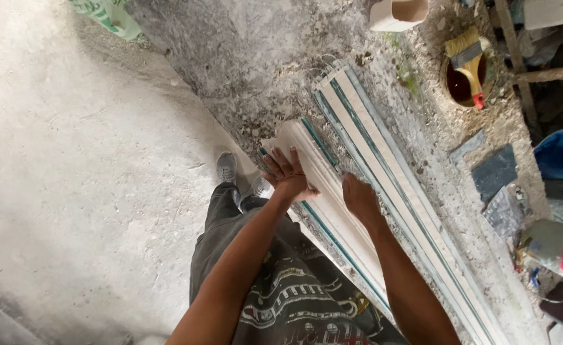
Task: The person handles long white plaster cornice moldings on a work table, holding each strip steady with one hand while scraping and trimming the edges with a small blade held in the other hand. They reposition the strips and work along their lengths, then lift and set pieces aside on the table.
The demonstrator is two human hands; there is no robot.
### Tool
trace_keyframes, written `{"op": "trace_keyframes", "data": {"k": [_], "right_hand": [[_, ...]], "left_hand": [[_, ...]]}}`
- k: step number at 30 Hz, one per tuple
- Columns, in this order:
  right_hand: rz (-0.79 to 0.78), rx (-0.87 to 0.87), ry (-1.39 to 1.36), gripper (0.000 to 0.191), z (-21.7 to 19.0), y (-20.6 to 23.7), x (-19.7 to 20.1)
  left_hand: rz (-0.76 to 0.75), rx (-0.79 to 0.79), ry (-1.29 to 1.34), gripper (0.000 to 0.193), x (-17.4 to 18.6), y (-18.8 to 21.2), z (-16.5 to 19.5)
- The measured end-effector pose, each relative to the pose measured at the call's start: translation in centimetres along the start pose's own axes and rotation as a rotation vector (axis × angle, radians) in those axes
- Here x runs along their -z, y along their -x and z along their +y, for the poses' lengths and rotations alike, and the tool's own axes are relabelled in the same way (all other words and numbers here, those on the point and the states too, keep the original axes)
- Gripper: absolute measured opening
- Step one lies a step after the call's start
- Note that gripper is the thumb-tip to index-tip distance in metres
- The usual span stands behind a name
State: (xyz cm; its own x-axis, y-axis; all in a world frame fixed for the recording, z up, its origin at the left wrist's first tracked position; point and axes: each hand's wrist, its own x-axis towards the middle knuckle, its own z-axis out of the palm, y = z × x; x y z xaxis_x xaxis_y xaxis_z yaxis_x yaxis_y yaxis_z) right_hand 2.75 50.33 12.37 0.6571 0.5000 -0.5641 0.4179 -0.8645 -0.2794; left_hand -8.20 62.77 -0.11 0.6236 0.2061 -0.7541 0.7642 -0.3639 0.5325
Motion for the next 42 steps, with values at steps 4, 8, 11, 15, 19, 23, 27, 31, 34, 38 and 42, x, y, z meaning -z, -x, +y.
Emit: {"op": "trace_keyframes", "data": {"k": [4, 8, 11, 15, 19, 23, 27, 31, 34, 38, 42], "right_hand": [[-0.017, -0.020, 0.051, 0.032, -1.8, -2.1, -0.6], [0.005, 0.073, 0.139, 0.029, -6.9, -7.7, -0.1], [0.012, 0.166, 0.189, 0.033, -9.7, -10.6, 1.5], [-0.097, 0.136, -0.008, 0.042, -6.5, -9.8, 2.6], [-0.086, 0.195, 0.018, 0.047, -1.5, -4.7, 2.8], [-0.256, 0.013, -0.061, 0.049, -2.8, -6.4, 2.2], [-0.022, 0.769, 0.676, 0.021, -8.5, -12.5, 3.5], [-0.079, 0.229, -0.160, 0.040, -10.5, -12.4, 4.1], [-0.071, 0.167, -0.317, 0.043, -6.9, -7.4, 1.1], [-0.213, 0.123, -0.325, 0.055, 5.1, 4.6, -7.3], [-0.460, 0.115, 0.008, 0.049, 18.1, 20.9, -18.0]], "left_hand": [[0.008, 0.015, 0.002, 0.165, 0.3, -0.3, 0.2], [-0.007, 0.048, 0.005, 0.166, 0.3, -0.6, -0.1], [0.020, 0.014, 0.004, 0.167, 0.0, -0.4, -0.5], [0.022, 0.011, -0.032, 0.167, -0.1, -0.3, -0.8], [0.044, 0.028, -0.023, 0.167, 0.1, 0.1, -0.6], [0.057, 0.028, -0.043, 0.169, 0.7, 0.5, -0.2], [0.022, 0.074, -0.079, 0.170, 1.0, 0.5, 0.1], [0.097, -0.012, -0.082, 0.167, 0.2, 0.5, -0.8], [0.219, -0.211, -0.137, 0.162, -0.1, 1.0, -2.7], [0.287, -0.378, -0.335, 0.148, 0.5, 3.0, -7.3], [0.068, -0.307, -0.596, 0.124, 3.9, 5.7, -11.7]]}}
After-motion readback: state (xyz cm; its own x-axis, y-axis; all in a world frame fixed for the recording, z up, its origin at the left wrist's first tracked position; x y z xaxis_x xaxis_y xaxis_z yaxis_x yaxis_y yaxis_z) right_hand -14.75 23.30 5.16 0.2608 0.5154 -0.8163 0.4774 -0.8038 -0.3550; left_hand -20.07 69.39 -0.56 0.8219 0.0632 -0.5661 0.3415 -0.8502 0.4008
